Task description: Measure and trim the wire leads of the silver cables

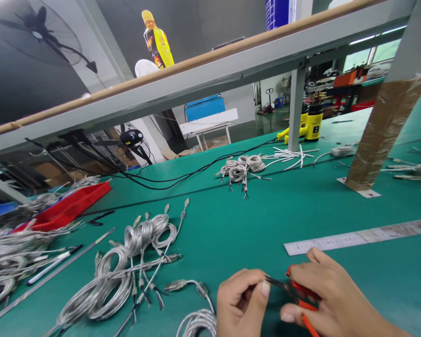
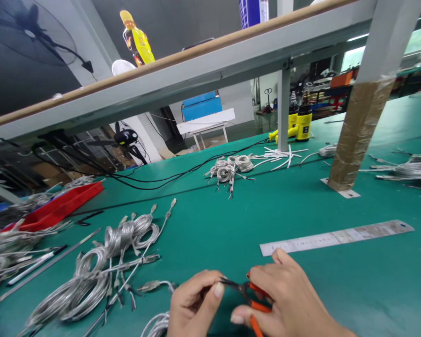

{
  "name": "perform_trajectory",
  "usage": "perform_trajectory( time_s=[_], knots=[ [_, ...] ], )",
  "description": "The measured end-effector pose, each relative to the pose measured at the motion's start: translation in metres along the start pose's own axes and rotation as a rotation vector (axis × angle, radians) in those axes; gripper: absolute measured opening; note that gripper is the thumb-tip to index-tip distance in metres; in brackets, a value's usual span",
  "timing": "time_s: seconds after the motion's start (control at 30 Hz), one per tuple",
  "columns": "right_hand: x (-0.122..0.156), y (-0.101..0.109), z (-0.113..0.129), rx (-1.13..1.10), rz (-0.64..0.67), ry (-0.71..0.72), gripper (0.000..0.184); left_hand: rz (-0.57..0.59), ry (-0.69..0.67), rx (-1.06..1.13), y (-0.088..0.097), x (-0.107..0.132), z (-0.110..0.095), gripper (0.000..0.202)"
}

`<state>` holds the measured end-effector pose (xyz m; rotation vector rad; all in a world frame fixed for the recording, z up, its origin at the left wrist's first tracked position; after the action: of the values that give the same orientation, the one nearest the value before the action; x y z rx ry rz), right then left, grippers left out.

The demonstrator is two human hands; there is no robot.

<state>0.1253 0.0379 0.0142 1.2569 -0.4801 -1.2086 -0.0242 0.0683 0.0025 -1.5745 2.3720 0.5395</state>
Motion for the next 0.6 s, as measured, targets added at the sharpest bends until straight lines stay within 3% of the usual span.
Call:
perform_trajectory(
  time_s=[0.6],
  knots=[
    [0.0006,-0.0013,0.0023,0.081,-0.071,0.036,0.044,-0.03,0.041,0.045,-0.0005,-0.0004,-0.003,0.019]
  ],
)
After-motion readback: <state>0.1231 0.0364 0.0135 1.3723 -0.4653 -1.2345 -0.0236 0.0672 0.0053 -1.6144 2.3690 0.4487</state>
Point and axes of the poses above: each hand's wrist, its own x-axis away from the middle knuckle, its own y-axis out of the back of the hand, z = x × y, the point moved 3 cm from there along -x, towards the middle knuckle, and after that the axes turned 11 degrees about z, right-handed, at the moved point
